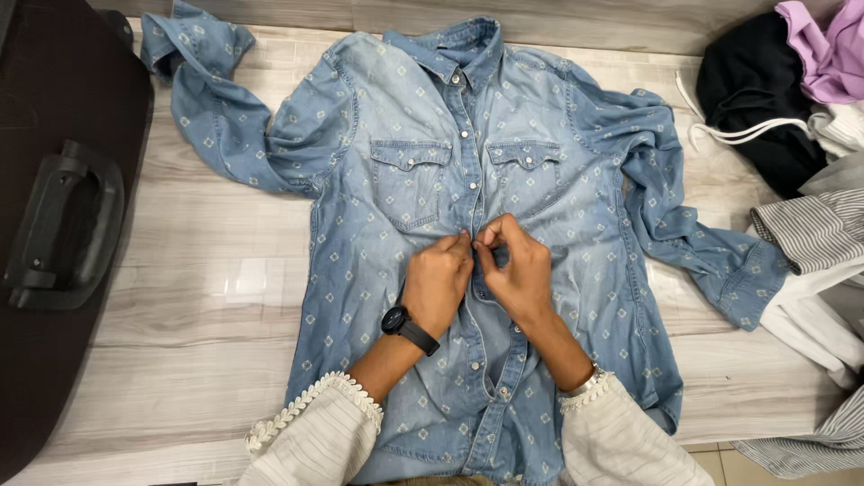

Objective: The person folds a light blue denim shirt by buttoning it, smoothing the fabric, and folding it into a compact rectangle before placing it into an open suitcase. They then pick up a striped shirt, button it, and begin folding it in the same manner.

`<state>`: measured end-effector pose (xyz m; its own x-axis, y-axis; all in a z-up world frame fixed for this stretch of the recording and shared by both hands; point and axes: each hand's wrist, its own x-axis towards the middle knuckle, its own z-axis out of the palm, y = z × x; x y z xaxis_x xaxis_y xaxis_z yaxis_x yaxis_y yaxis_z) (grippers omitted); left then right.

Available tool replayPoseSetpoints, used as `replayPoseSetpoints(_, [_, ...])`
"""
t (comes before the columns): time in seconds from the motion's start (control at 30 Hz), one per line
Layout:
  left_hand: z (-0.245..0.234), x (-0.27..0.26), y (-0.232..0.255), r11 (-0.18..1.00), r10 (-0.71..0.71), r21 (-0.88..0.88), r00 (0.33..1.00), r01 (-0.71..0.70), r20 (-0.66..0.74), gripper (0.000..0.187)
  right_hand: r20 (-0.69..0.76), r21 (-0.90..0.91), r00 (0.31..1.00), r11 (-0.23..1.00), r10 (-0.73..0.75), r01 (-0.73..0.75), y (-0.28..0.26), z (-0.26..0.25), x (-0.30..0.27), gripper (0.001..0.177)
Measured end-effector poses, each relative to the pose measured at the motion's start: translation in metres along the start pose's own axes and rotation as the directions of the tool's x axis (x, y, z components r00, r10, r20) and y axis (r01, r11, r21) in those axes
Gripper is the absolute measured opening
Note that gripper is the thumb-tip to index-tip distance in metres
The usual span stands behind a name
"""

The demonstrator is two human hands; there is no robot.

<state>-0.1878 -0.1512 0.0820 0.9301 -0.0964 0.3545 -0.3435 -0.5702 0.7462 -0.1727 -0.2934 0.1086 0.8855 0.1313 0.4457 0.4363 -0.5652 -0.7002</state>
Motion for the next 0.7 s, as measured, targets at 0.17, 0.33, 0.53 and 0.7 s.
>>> replayPoseSetpoints(0.17, [-0.009, 0.003, 0.010, 1.000, -0.024, 0.011, 0.999, 0.024, -0.020, 0.028, 0.012, 0.051, 0.997, 0.995, 0.081, -0.082, 0.001, -0.003, 0.005, 0.025])
replayPoseSetpoints(0.33, [-0.029, 0.004, 0.004, 0.995, -0.002, 0.101, 0.999, 0.007, -0.043, 0.034, 0.044, 0.066, 0.991, 0.990, 0.124, -0.126, -0.001, -0.019, 0.006, 0.023])
replayPoseSetpoints(0.53, [-0.096, -0.009, -0.064, 0.833, -0.043, 0.553, 0.995, -0.012, 0.086, 0.069, 0.106, -0.462, 0.987, 0.885, 0.123, -0.060, 0.025, -0.095, -0.017, 0.048])
replayPoseSetpoints(0.7, [-0.114, -0.003, -0.098, 0.841, -0.046, 0.541, 0.995, -0.011, 0.092, 0.074, 0.191, -0.566, 0.977, 0.824, 0.098, 0.028, 0.062, -0.097, -0.024, 0.062])
